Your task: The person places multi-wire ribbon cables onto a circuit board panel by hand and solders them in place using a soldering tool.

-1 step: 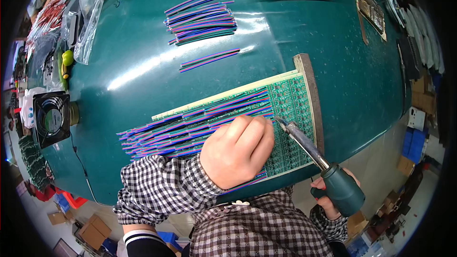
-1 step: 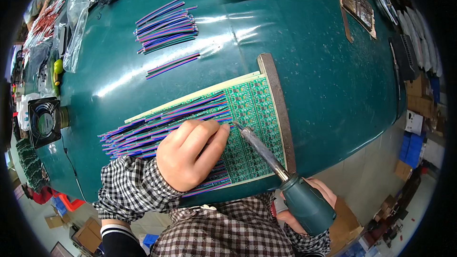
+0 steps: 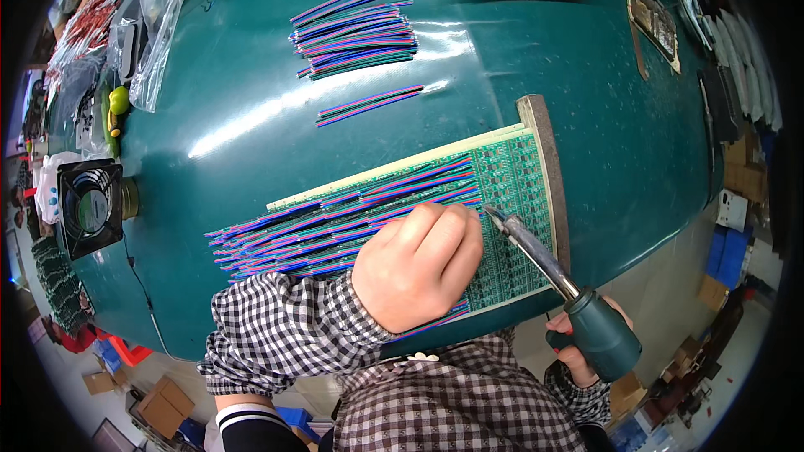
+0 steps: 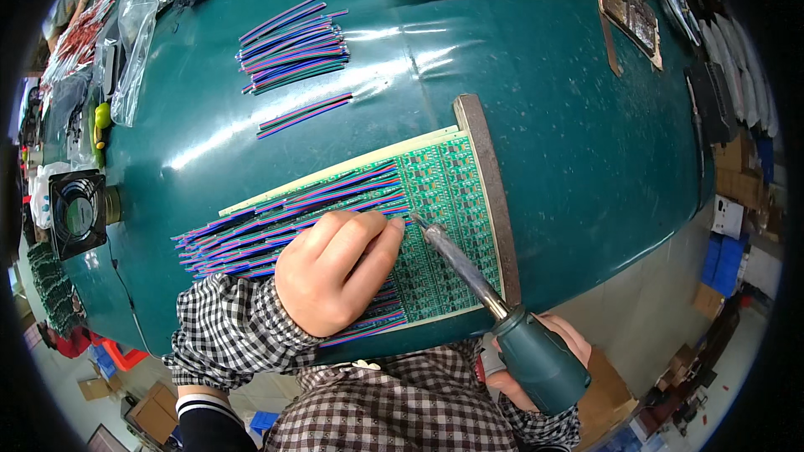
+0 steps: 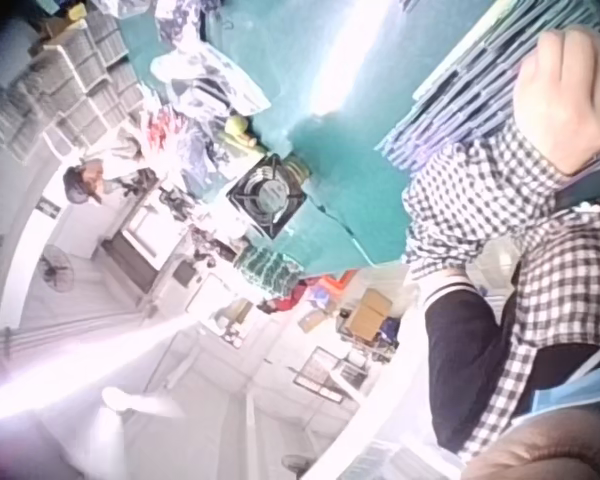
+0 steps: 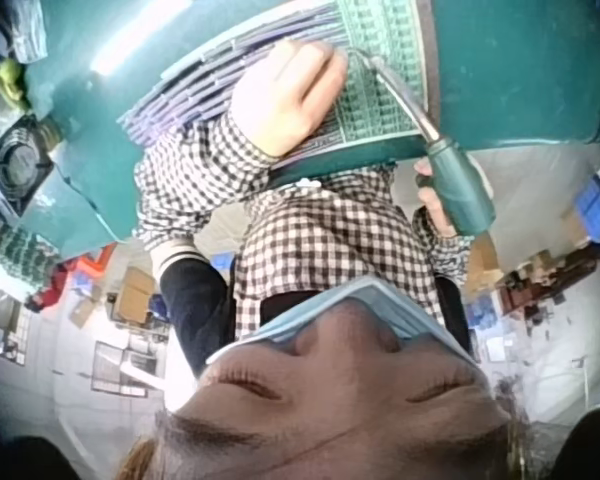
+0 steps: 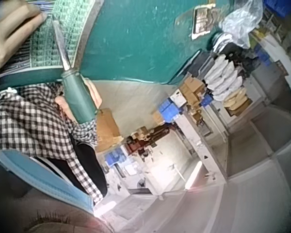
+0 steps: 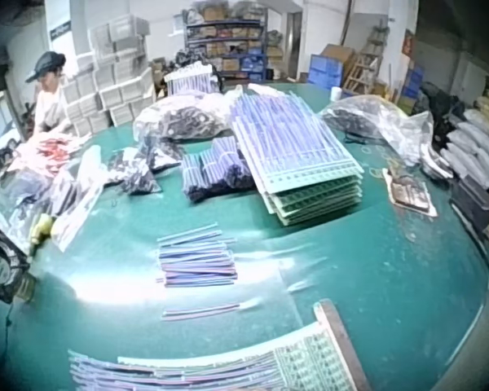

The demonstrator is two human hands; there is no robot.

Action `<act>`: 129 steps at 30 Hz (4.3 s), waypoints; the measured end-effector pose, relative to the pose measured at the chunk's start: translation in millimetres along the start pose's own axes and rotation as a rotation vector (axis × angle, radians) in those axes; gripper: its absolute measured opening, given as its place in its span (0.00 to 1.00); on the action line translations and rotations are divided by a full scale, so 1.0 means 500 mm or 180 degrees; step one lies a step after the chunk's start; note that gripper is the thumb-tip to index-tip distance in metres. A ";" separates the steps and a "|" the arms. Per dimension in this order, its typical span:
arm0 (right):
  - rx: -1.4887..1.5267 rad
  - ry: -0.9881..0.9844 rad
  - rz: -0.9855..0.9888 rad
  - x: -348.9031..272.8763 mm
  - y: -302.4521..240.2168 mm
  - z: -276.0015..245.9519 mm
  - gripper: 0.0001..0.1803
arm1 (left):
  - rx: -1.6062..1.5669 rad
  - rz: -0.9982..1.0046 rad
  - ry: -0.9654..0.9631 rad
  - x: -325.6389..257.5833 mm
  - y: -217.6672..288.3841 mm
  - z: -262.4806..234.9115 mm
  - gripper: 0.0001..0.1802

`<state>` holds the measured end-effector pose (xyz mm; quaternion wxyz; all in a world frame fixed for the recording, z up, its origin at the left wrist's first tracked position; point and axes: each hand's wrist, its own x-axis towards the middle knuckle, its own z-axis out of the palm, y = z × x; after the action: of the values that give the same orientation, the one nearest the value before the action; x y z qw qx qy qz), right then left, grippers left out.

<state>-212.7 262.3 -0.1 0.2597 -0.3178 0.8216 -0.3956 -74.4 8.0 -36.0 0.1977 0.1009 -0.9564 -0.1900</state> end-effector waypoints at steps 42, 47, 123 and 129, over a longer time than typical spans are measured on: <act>0.5879 -0.0680 -0.0170 0.263 0.134 -0.035 0.25 | 0.0020 0.0063 0.0627 -0.019 0.005 0.105 0.11; 0.6034 -0.0775 -0.0175 0.264 0.130 -0.032 0.24 | 0.0044 0.0067 0.0632 -0.020 0.000 0.106 0.11; 0.2775 -0.0096 -0.0003 0.046 0.077 -0.006 0.42 | 0.0327 0.0145 0.0049 0.000 -0.018 -0.014 0.20; 0.5248 0.0097 0.0209 0.178 0.164 -0.063 0.22 | -0.0103 0.0271 0.0502 -0.013 -0.010 0.066 0.15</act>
<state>-319.1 252.8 -65.0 0.4098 0.0044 0.2799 -0.8681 -81.8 15.9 -68.0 0.2819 0.0715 -0.9380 -0.1883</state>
